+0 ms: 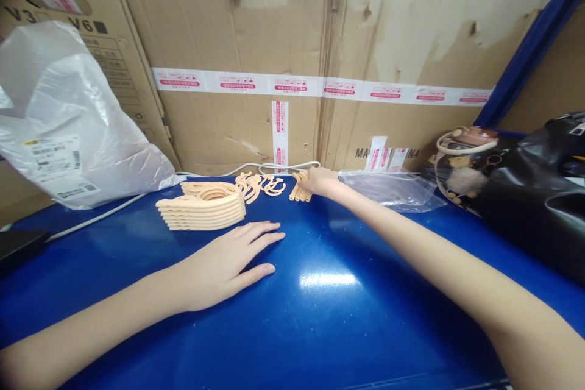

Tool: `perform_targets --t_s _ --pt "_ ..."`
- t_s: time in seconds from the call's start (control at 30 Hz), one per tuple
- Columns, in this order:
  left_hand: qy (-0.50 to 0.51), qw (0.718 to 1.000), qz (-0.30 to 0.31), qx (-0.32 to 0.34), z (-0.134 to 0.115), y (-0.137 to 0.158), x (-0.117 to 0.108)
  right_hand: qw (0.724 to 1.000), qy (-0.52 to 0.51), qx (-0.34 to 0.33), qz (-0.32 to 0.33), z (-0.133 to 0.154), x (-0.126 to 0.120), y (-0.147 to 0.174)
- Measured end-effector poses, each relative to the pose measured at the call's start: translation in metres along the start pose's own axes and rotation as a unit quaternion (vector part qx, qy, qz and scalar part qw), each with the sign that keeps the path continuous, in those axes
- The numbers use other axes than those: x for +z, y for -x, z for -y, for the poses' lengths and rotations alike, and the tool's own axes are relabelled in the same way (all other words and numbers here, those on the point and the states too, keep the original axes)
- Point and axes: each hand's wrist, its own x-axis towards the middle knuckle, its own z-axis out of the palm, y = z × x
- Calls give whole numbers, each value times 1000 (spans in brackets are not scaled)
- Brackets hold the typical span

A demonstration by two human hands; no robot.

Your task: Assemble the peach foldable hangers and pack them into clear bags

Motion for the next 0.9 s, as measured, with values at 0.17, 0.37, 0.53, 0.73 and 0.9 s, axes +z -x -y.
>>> perform_targets --t_s 0.17,0.37,0.53,0.73,0.9 --pt "-10 1000 -10 4 1 1 2 999 -14 -24 -23 -6 -4 4" --pt "-42 991 -130 3 -7 -2 -2 981 -38 -181 -54 -16 -14 60" --pt "-42 989 -137 -33 -15 -3 -12 919 -84 -384 8 -14 -8 122" --pt "23 997 -34 -72 -12 -3 -18 880 -42 -473 -18 -11 9 140" --pt "58 993 10 -104 -14 -3 -25 849 2 -514 -120 -8 4 123"
